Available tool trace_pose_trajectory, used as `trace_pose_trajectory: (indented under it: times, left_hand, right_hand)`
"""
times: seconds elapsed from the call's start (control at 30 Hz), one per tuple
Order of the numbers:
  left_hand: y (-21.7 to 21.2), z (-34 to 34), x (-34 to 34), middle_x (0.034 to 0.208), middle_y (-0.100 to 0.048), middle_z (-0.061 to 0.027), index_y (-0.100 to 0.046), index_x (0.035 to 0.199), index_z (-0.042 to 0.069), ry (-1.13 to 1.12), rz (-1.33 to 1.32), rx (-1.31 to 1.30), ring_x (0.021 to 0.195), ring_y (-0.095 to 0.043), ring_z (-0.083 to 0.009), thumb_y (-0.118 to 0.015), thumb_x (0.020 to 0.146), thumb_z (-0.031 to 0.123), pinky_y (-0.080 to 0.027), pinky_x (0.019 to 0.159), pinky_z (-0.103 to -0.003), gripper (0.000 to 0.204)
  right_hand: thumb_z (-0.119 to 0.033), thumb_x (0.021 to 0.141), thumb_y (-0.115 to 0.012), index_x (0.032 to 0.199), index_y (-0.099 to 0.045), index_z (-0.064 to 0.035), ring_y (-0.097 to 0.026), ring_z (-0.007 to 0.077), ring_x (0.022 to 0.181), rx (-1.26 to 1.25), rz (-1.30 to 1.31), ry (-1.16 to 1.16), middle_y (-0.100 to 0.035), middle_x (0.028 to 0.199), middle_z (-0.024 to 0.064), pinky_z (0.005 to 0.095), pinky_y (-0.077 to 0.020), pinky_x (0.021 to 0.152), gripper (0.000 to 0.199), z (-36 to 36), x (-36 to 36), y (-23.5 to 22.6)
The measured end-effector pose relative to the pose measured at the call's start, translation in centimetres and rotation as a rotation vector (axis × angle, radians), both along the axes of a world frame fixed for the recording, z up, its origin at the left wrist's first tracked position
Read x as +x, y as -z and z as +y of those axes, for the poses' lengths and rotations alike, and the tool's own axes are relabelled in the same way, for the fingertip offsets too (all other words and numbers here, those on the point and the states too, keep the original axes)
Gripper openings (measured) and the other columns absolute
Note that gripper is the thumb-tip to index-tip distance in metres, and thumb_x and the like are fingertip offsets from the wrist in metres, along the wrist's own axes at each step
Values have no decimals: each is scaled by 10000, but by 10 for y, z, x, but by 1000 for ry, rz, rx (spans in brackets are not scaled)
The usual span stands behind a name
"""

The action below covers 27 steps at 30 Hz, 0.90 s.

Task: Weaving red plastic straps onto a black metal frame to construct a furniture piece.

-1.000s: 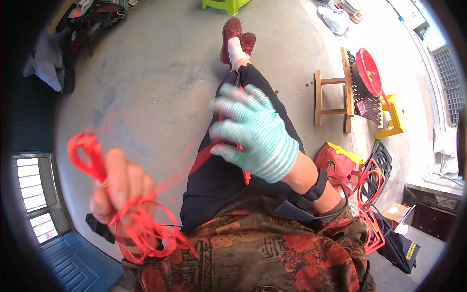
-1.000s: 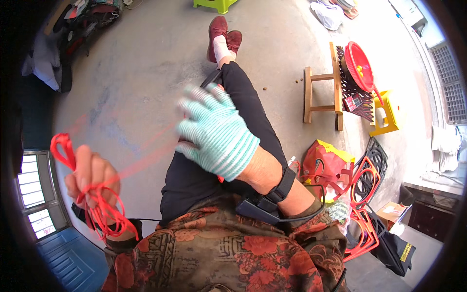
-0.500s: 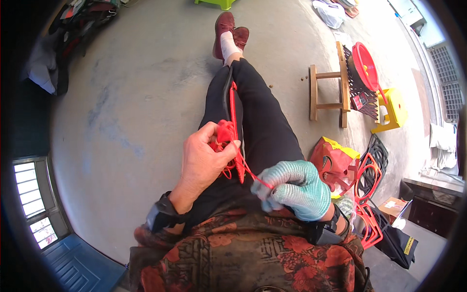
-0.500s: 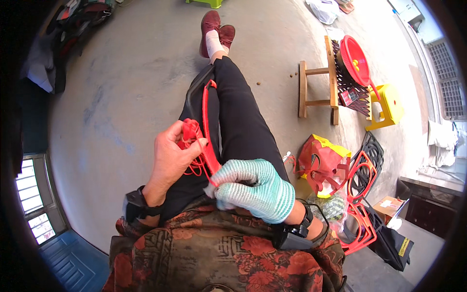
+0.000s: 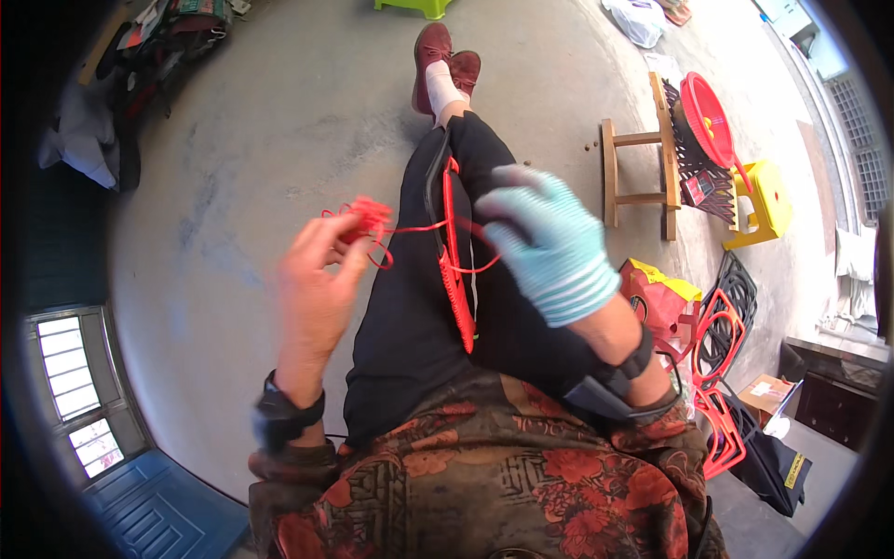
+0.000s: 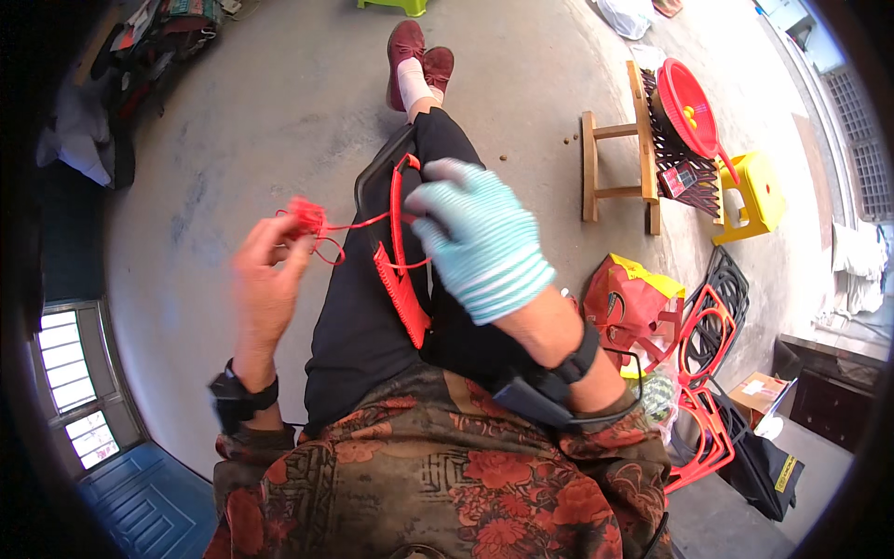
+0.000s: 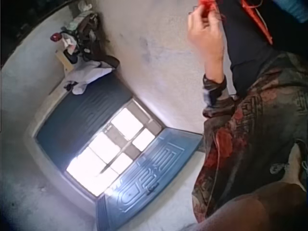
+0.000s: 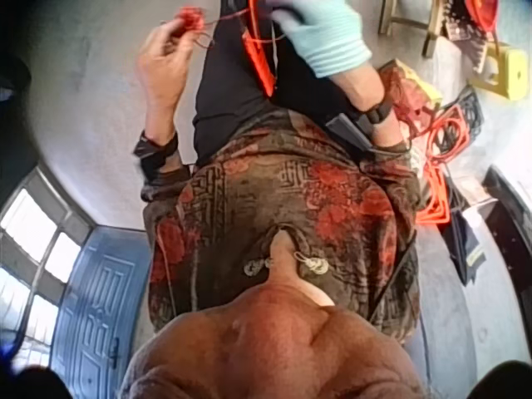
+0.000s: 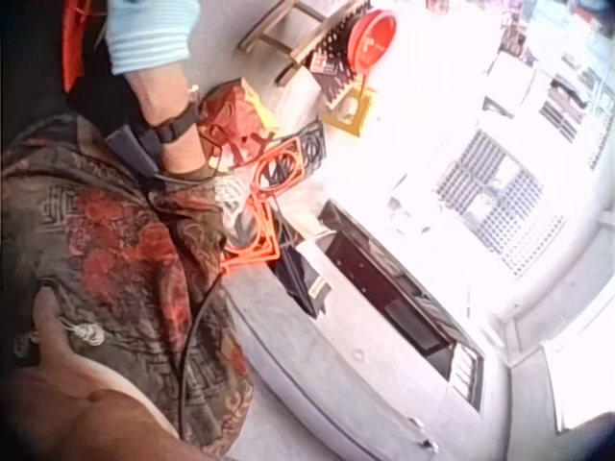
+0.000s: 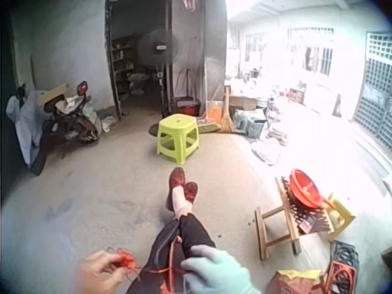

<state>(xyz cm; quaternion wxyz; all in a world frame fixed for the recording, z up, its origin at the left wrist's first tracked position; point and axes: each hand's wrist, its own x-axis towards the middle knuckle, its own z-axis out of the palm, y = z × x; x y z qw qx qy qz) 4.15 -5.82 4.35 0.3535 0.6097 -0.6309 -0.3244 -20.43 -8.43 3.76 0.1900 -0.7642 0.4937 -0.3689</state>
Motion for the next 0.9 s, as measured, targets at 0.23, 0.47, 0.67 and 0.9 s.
trace_pose_trajectory:
  times: [0.23,0.47,0.67,0.9]
  left_hand:
    - [29,4,-28,935,-607,-131,-625,985,37,277,-319,-150,839,-619,-309,-701,766,27,-512,720,-393,232]
    - [5,13,-17,915,-665,-80,-647,1003,-1,26,142,59,760,-640,-148,-651,814,-26,-532,679,-245,191]
    - [-18,32,-14,1132,-616,-243,-615,949,-20,534,1099,601,950,-667,-303,-610,923,332,-566,731,-332,353]
    - [9,35,-16,1128,-562,-147,-600,1041,69,361,1914,584,1052,-557,-301,-512,959,449,-525,668,-320,398]
  right_hand:
    - [-154,787,-711,918,-707,-66,-631,272,989,275,-233,-84,-654,1084,124,348,-511,851,158,1,30,42]
    - [-125,862,-661,955,-678,1,-647,193,970,685,-864,45,-669,1104,140,309,-502,874,158,2,-16,-2]
    - [-233,928,-594,927,-487,-58,-662,363,835,737,-1773,-415,-630,905,191,443,-542,764,206,53,-33,-58]
    - [-225,946,-569,1008,-531,-21,-569,152,533,966,-1326,-238,-600,662,111,250,-453,504,217,67,-38,-49]
